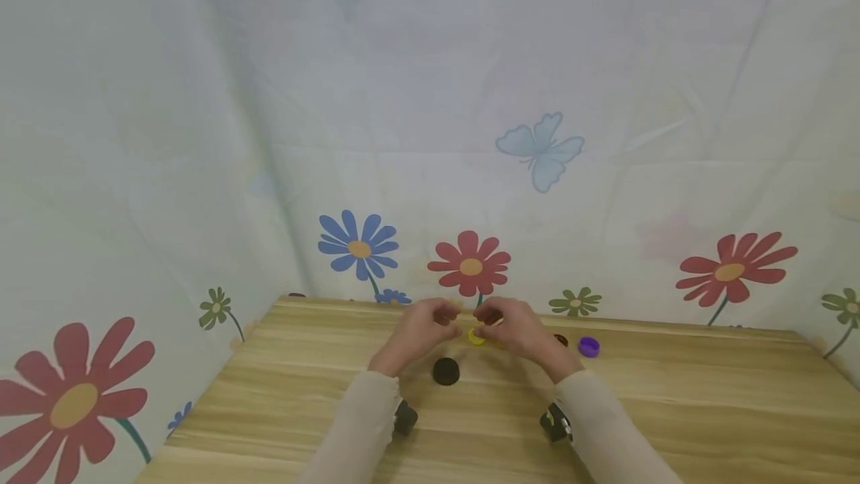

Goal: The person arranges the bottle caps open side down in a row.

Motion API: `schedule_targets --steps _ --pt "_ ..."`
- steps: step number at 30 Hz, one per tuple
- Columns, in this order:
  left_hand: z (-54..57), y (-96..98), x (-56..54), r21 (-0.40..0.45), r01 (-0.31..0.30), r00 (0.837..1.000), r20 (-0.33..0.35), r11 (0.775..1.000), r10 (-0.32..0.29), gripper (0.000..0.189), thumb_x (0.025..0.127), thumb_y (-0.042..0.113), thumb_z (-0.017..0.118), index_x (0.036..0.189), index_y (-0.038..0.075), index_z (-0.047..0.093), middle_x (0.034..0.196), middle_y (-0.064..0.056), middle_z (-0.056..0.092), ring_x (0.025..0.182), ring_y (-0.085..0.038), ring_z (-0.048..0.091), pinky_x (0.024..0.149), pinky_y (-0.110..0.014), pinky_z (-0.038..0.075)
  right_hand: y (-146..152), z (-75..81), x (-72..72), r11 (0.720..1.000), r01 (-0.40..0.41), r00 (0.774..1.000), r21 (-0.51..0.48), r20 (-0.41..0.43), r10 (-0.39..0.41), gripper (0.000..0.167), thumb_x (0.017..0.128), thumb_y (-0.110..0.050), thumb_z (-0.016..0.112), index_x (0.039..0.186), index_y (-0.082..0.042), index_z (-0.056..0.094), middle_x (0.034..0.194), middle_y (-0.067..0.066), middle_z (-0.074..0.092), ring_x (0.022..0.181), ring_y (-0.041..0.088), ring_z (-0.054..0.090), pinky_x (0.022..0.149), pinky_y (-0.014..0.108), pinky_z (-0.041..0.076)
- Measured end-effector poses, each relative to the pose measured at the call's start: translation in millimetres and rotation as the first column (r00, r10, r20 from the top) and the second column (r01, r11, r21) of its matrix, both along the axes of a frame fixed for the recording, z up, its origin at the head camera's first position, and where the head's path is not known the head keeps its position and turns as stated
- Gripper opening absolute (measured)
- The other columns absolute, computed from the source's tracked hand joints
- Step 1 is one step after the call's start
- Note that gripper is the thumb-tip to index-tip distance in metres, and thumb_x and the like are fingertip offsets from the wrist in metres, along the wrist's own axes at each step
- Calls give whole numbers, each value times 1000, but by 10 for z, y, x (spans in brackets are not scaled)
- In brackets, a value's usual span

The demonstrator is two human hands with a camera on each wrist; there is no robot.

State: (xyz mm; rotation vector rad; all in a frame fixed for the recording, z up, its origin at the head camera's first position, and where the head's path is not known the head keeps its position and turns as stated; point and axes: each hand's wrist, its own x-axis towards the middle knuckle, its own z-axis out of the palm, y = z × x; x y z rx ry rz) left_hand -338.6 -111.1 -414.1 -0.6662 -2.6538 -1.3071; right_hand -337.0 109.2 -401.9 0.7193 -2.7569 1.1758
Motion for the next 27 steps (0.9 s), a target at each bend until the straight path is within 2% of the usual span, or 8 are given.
schedule_targets --steps 6,13,19,23,27 --pt "15 61 -41 39 -18 1000 -2 999 18 34 92 8 82 123 -4 73 118 -17 75 108 -33 71 97 -45 58 60 -23 -73 1000 3 1000 -2 -22 -4 21 94 -9 81 113 -3 75 110 8 74 107 30 69 92 44 60" --pt "2 92 -110 86 -46 998 36 995 43 33 92 6 82 123 -3 74 117 -16 75 104 -28 71 95 -41 58 80 -62 -145 997 -8 998 74 -69 13 21 94 -8 81 112 -1 74 110 11 75 106 32 70 95 48 58" --pt "-71 137 -148 77 -65 997 55 995 61 31 93 7 82 122 -1 75 114 -11 75 103 -25 70 95 -40 58 76 -110 -219 995 9 999 95 -32 -6 22 92 -8 83 111 -2 74 109 10 75 106 31 70 95 46 58" --pt "-111 158 -148 62 -90 991 102 994 84 32 94 8 82 124 1 74 116 -9 74 106 -24 69 96 -39 58 62 -160 -261 995 14 1000 101 9 -15 23 92 -7 83 112 -3 74 110 9 75 108 31 70 96 44 59" --pt "-125 173 -149 75 -99 986 139 992 87 34 95 8 81 128 1 72 119 -11 73 109 -26 69 99 -41 57 51 -184 -283 993 21 1000 118 6 -22 26 90 -6 84 114 -2 74 109 9 75 106 30 69 96 45 58"
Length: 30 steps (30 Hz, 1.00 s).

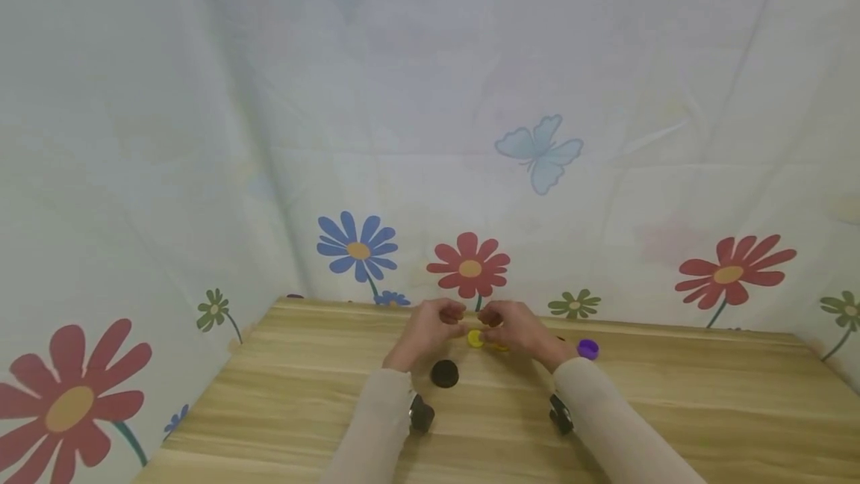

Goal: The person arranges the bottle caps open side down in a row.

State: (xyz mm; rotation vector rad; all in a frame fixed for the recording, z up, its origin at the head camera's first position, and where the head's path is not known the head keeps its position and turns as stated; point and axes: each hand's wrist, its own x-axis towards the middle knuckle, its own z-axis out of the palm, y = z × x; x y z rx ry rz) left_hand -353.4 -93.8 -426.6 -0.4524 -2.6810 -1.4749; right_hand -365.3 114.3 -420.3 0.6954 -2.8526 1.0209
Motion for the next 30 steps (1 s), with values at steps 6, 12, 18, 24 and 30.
schedule_targets --steps 6,12,18,24,30 --pt "-45 6 0 -11 28 1000 -13 1000 -28 35 93 3 80 126 -4 72 115 -14 74 106 -27 70 98 -42 57 -17 -19 1 998 29 999 48 39 -31 30 89 -8 87 116 -3 74 106 5 73 99 23 67 97 44 58" --pt "-107 0 -25 -43 49 997 -51 998 -51 30 91 0 80 120 -4 75 109 -12 76 101 -26 71 95 -43 58 -34 -30 8 998 15 999 59 42 -17 28 88 -6 87 113 -4 74 102 4 72 94 21 65 94 42 59" --pt "-105 28 -15 -78 70 996 -42 994 -74 24 91 -2 79 114 -3 78 105 -9 78 96 -22 72 92 -40 59 -61 -30 -18 997 -15 1000 77 -10 16 23 87 -3 87 106 -5 75 94 1 71 87 18 62 89 39 58" --pt "-82 42 -2 -100 97 991 -81 990 -105 23 89 -5 79 112 -4 79 105 -12 78 95 -23 72 91 -38 59 -92 -29 -14 998 -28 999 64 -44 30 21 85 -1 87 103 -3 76 93 2 72 86 18 63 88 40 59" --pt "-92 29 9 -74 78 993 -80 994 -84 25 89 -6 77 114 -3 79 108 -13 78 97 -22 72 91 -39 59 -104 -23 20 1000 -13 999 23 -36 14 21 87 -2 87 105 -4 77 97 3 75 90 19 68 89 39 60"
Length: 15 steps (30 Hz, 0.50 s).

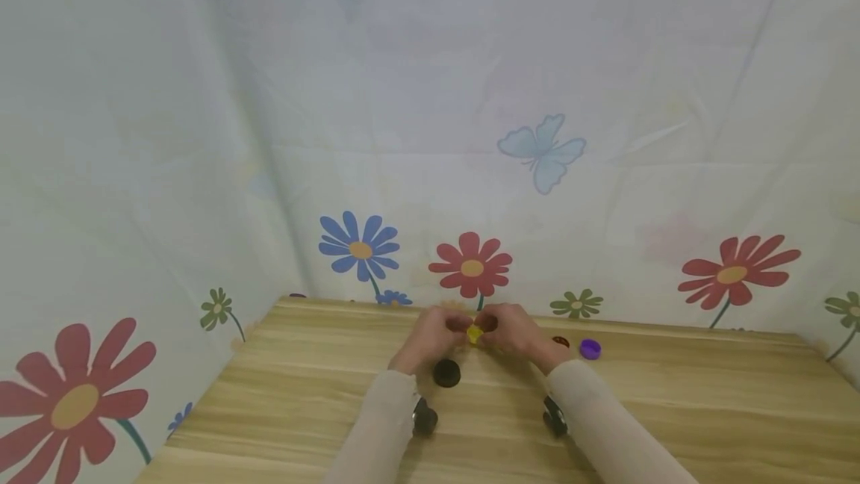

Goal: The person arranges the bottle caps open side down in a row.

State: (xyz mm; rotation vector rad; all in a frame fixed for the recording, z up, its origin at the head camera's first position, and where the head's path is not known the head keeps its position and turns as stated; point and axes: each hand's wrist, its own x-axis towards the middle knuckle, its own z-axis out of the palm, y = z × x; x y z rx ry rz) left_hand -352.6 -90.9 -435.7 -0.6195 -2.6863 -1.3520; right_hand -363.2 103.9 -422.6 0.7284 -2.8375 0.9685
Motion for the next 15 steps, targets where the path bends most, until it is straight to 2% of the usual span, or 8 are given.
schedule_targets --steps 5,8,15 --pt "18 -25 15 52 9 1000 21 999 -10 26 91 -6 77 116 0 79 109 -9 78 97 -20 72 91 -37 60 44 24 51 998 -12 1000 -56 -18 11 18 88 -3 85 104 -4 77 98 4 76 91 19 71 86 38 61" --pt "42 -63 39 68 20 1000 8 997 -21 25 91 -4 79 116 2 79 109 -7 78 97 -20 73 90 -37 60 56 47 92 994 -26 1000 -101 -11 25 15 91 -4 83 105 -4 77 99 5 77 92 20 72 86 37 61" --pt "126 -126 111 53 11 1000 -10 999 -11 23 92 2 82 114 9 81 108 -1 78 98 -18 72 90 -36 60 64 94 223 984 -38 999 -176 -16 36 14 94 -8 81 108 -6 77 101 4 77 96 22 73 89 38 61"
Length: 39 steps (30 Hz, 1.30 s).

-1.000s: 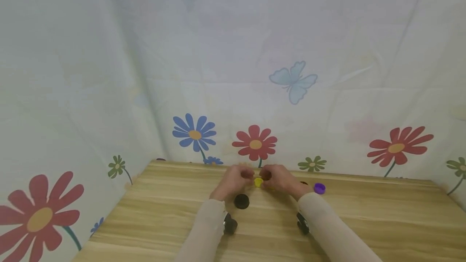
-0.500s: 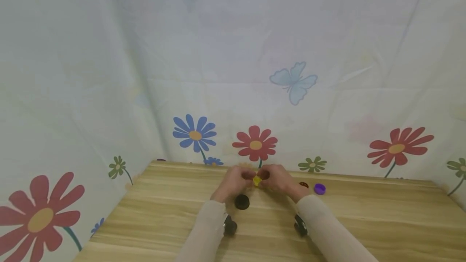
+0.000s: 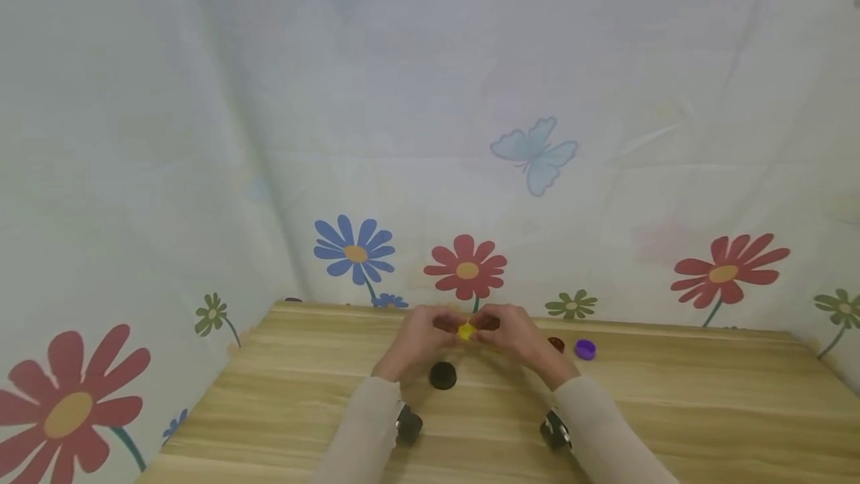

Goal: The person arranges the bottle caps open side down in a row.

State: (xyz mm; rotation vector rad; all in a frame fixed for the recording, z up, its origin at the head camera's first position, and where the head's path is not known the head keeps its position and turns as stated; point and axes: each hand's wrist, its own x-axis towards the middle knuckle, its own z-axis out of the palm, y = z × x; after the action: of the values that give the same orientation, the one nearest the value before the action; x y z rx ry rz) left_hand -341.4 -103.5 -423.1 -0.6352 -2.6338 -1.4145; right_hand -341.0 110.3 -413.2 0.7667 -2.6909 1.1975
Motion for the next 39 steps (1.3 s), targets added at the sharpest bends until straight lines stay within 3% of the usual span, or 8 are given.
schedule_targets --steps 8,18,28,39 --pt "64 -4 35 19 19 1000 -14 1000 -19 21 92 -1 80 111 7 82 106 -3 79 98 -18 75 86 -33 61 18 7 131 997 21 1000 -68 20 -20 9 97 -11 79 106 -7 78 102 2 78 100 24 73 88 38 61" --pt "86 -43 46 2 22 998 -51 1000 -22 17 92 7 84 108 10 84 104 -1 80 96 -17 75 87 -33 61 -12 -31 253 993 25 999 -118 -34 -29 9 98 -11 78 107 -9 77 104 0 77 103 26 73 90 40 61" --pt "109 -77 87 2 28 999 -19 1000 -28 15 93 12 85 108 14 85 101 5 80 100 -17 72 89 -36 61 -53 -29 301 986 63 994 -157 -83 -76 9 96 -7 80 104 -8 76 100 -1 76 97 22 72 89 43 61" --pt "106 -65 91 14 80 997 -22 997 -80 26 93 9 83 119 12 80 105 3 79 96 -13 75 88 -33 61 -23 -41 318 980 64 996 -189 -55 -76 13 99 -6 76 112 -6 75 100 1 76 95 21 72 86 40 61"
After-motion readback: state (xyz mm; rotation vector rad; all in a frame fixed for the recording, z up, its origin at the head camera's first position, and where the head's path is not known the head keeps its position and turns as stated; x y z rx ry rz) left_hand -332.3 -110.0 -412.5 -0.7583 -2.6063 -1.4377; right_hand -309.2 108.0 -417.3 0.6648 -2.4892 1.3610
